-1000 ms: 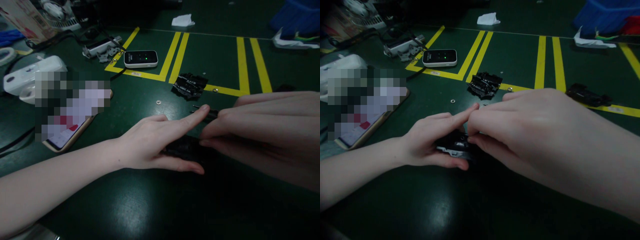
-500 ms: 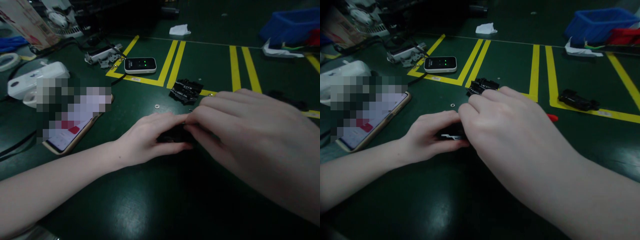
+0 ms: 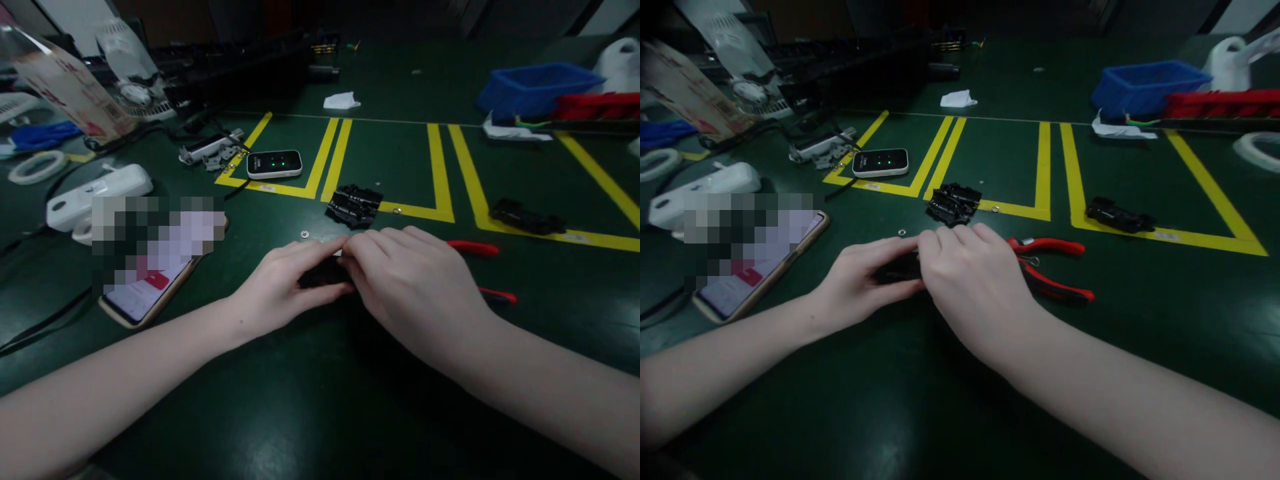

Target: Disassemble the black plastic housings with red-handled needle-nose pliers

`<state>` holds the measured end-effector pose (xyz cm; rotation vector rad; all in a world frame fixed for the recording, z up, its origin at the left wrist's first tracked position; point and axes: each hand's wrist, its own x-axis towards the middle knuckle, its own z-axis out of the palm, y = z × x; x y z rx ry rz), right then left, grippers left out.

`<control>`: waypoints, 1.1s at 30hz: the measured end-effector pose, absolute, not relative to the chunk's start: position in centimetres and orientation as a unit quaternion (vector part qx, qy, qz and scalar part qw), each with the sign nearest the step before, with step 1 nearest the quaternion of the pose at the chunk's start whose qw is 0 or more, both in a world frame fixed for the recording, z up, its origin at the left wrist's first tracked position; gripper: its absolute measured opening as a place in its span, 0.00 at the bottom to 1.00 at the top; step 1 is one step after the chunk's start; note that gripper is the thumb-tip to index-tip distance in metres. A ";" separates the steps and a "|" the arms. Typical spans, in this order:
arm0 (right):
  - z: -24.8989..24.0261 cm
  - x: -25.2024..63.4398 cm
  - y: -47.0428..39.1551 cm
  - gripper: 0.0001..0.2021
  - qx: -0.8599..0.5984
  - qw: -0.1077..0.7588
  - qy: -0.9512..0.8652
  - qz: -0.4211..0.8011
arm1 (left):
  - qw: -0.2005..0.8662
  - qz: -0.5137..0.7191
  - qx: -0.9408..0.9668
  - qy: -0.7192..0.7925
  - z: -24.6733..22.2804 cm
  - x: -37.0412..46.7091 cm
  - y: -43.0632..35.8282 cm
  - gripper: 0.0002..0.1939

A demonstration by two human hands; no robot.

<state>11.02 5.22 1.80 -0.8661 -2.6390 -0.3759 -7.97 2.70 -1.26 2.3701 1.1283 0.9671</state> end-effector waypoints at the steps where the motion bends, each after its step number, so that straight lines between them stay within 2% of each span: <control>1: 1.7 11.1 5.4 0.07 -0.306 0.168 -0.928 -0.130 | 0.174 0.341 0.832 0.403 -1.2 -7.9 2.7 0.22; 8: 1.6 11.0 5.4 0.12 -0.291 0.145 -0.927 -0.187 | 0.202 0.327 0.810 0.442 -0.7 -7.2 2.8 0.19; 12: 2.2 12.4 5.8 0.12 -0.274 0.190 -0.924 -0.188 | 0.195 0.294 0.808 0.472 -0.5 -7.1 2.7 0.13; 15: 1.9 15.6 6.4 0.24 -0.298 0.242 -0.906 -0.180 | 0.194 0.260 0.819 0.473 -0.5 -7.3 2.6 0.17; 20: -1.2 22.1 6.9 0.34 -0.390 0.185 -0.899 -0.075 | 0.217 0.202 0.846 0.443 -0.4 -7.4 2.5 0.15; 22: -2.2 23.4 7.0 0.34 -0.401 0.166 -0.900 -0.043 | 0.231 0.202 0.846 0.437 -0.4 -7.5 2.5 0.17; 25: -2.7 23.8 7.2 0.33 -0.421 0.145 -0.895 0.004 | 0.227 0.215 0.850 0.424 -0.6 -7.6 2.5 0.25; 28: -2.3 23.8 7.4 0.33 -0.430 0.137 -0.892 0.029 | 0.213 0.211 0.865 0.402 -0.8 -7.7 2.4 0.21; 33: -1.4 25.5 6.6 0.29 -0.446 0.226 -0.866 0.015 | 0.245 0.207 0.842 0.434 -0.5 -7.5 1.9 0.21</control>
